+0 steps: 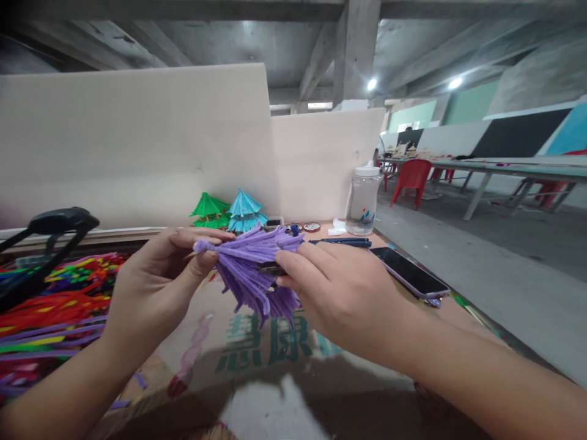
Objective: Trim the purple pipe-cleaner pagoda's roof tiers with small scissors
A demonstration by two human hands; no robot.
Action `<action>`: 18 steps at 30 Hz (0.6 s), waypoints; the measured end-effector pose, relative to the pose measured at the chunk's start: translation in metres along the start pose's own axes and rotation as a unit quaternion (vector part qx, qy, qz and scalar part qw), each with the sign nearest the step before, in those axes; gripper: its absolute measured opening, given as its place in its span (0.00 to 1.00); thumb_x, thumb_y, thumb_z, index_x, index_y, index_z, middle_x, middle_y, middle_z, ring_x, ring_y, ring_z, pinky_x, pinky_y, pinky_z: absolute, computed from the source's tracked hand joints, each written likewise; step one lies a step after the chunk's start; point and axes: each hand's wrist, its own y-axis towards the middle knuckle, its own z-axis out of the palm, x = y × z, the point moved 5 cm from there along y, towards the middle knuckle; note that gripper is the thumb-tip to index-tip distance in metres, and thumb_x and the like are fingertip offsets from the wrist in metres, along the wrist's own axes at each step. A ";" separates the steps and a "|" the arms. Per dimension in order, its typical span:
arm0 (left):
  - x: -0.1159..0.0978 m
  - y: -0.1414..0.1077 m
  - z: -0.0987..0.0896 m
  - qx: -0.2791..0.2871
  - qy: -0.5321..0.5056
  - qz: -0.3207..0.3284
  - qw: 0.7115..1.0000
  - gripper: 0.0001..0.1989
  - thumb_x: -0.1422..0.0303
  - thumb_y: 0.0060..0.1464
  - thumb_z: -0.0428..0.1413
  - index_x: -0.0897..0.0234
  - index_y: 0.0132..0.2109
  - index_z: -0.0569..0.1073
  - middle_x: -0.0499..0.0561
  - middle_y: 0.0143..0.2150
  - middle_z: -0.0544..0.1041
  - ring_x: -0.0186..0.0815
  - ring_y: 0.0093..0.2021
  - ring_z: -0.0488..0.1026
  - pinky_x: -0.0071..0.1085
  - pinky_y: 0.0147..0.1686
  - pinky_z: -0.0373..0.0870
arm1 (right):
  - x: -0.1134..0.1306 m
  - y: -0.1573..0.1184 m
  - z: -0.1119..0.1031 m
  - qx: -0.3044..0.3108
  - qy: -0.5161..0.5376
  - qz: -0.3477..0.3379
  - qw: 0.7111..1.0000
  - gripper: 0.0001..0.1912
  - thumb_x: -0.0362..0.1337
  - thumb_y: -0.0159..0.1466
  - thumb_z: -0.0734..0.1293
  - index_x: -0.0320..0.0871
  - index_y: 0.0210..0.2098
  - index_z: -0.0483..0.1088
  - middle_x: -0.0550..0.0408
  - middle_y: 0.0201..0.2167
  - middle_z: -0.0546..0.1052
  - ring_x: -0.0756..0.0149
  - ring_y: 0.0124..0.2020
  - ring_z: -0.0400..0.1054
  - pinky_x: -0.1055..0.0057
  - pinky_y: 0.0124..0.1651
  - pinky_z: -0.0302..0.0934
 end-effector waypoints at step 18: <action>-0.001 0.000 -0.002 -0.004 0.007 0.018 1.000 0.04 0.71 0.62 0.59 0.60 0.37 0.73 0.46 0.44 0.82 0.29 0.46 0.79 0.20 0.45 0.76 | 0.002 -0.001 -0.002 -0.014 -0.007 -0.018 1.000 0.09 0.32 0.70 0.63 0.35 0.46 0.71 0.52 0.33 0.79 0.65 0.32 0.69 0.67 0.35 0.59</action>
